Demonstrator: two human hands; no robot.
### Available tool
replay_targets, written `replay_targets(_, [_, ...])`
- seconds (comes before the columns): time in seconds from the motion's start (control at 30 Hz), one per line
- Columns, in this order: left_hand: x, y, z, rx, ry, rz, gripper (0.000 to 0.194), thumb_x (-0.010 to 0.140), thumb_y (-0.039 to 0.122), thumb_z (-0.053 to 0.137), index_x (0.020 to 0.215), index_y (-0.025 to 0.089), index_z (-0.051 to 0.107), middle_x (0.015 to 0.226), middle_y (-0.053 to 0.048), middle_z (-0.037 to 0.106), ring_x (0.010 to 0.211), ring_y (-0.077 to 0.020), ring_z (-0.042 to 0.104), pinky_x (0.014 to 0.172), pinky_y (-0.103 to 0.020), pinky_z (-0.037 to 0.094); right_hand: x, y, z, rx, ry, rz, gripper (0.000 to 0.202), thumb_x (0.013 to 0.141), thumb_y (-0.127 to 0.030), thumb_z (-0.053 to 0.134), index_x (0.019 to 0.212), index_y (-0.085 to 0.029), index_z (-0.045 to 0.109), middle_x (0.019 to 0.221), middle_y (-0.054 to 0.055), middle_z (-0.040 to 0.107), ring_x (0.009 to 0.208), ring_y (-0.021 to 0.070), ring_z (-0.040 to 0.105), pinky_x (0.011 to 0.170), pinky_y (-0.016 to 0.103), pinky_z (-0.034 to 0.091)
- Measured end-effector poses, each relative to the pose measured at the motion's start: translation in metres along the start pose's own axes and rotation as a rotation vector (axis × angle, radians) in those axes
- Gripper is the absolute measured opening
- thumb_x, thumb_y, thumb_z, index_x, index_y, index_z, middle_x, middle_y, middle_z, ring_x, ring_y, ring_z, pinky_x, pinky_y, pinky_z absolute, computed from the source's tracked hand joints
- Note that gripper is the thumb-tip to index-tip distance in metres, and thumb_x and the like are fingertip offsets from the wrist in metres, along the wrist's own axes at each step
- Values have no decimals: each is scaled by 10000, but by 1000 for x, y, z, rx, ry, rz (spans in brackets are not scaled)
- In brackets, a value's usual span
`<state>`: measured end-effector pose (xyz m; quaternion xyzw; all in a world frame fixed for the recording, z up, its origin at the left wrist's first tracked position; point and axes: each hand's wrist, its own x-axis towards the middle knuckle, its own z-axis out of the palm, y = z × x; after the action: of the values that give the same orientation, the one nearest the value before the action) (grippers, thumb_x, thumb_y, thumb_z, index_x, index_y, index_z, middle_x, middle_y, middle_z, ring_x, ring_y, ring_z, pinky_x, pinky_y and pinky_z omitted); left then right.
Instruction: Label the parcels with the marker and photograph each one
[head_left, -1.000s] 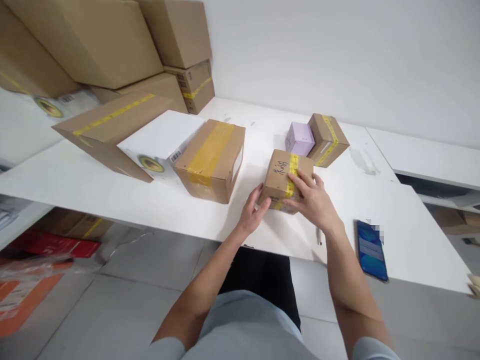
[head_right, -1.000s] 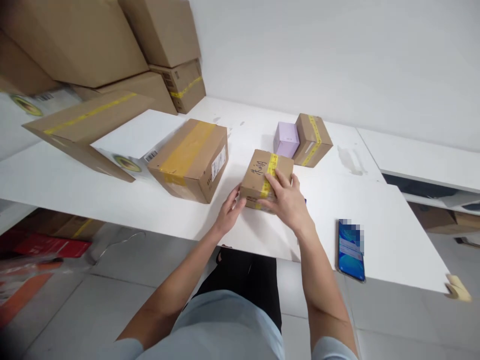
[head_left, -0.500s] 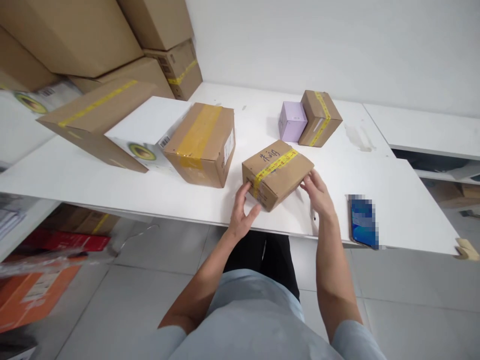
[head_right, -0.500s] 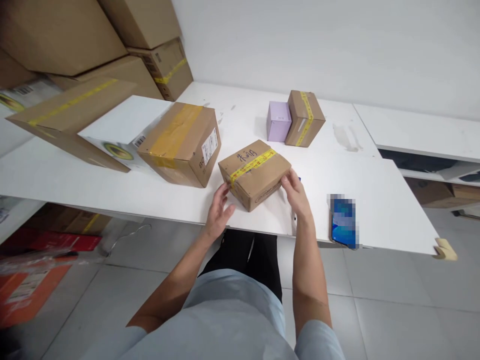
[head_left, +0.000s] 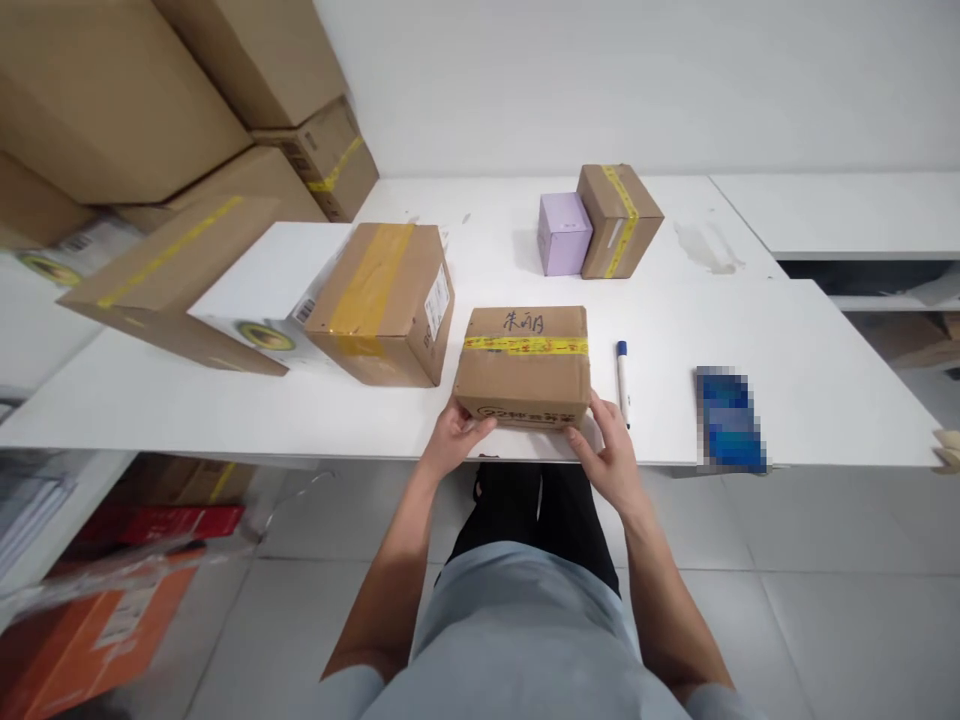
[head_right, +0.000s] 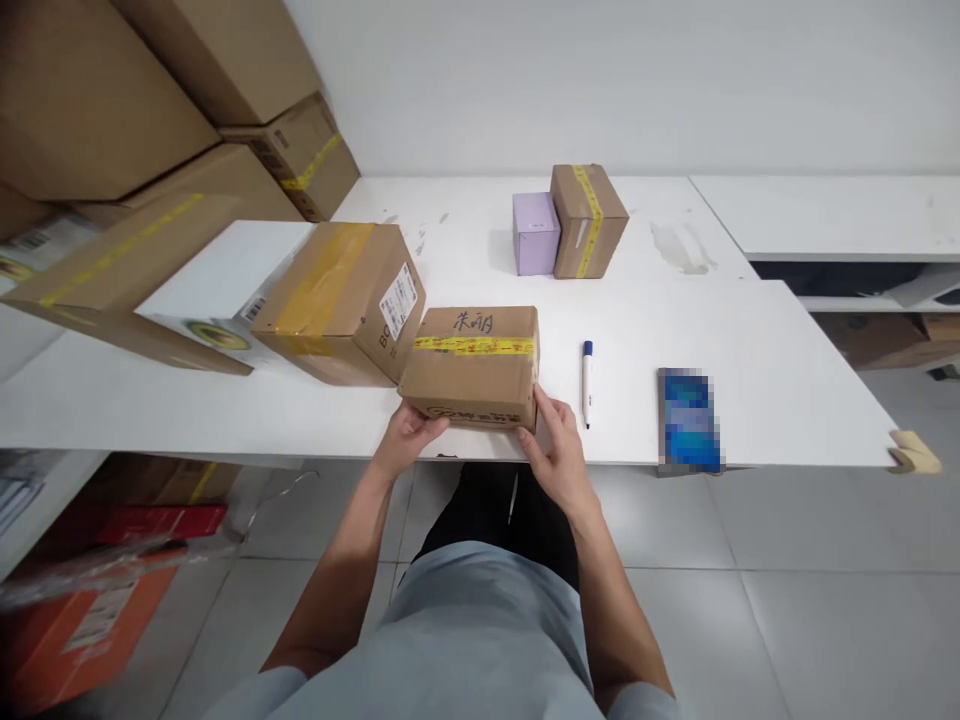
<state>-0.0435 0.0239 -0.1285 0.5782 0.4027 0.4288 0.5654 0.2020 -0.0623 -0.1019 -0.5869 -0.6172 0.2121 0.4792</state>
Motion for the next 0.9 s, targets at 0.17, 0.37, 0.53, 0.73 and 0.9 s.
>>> replay_targets(0.17, [-6, 8, -16, -105, 18, -16, 667, 734, 533, 804, 1277, 225, 567, 1314, -104, 657, 1279, -273, 593, 1121, -453, 480, -6, -28, -4, -129, 13, -208, 748, 913, -373, 622, 1564, -440, 261, 1251, 104, 479, 1226, 299, 507, 1038, 562, 487])
replay_targets(0.37, [1, 17, -20, -205, 99, -42, 672, 733, 585, 777, 1293, 258, 601, 1365, -100, 640, 1359, -270, 537, 1161, -432, 440, -6, -54, 3, -215, -32, -335, 869, 889, -439, 659, 1587, -453, 141, 1112, 92, 453, 1082, 302, 476, 947, 555, 491])
replay_targets(0.53, [9, 29, -19, -123, 196, 8, 641, 805, 631, 691, 1314, 255, 592, 1404, -89, 620, 1371, -260, 529, 1174, -422, 427, -7, -61, 8, -207, -68, -337, 911, 886, -467, 657, 1594, -446, 84, 1135, 100, 439, 1102, 308, 484, 945, 547, 492])
replay_targets(0.73, [2, 58, -19, 206, 272, 98, 599, 908, 608, 575, 1381, 241, 559, 1436, -84, 591, 1372, -261, 516, 1157, -420, 436, 0, -44, 7, -35, -31, -207, 833, 917, -391, 610, 1595, -424, 128, 1179, 90, 452, 1118, 272, 504, 976, 528, 521])
replay_targets(0.9, [-4, 59, -12, 303, 261, 88, 638, 892, 646, 566, 1387, 243, 566, 1332, -88, 656, 1166, -246, 635, 993, -384, 542, 12, -15, 9, 201, 0, -13, 731, 919, -414, 595, 1573, -385, 268, 1082, 58, 466, 986, 210, 540, 923, 468, 572])
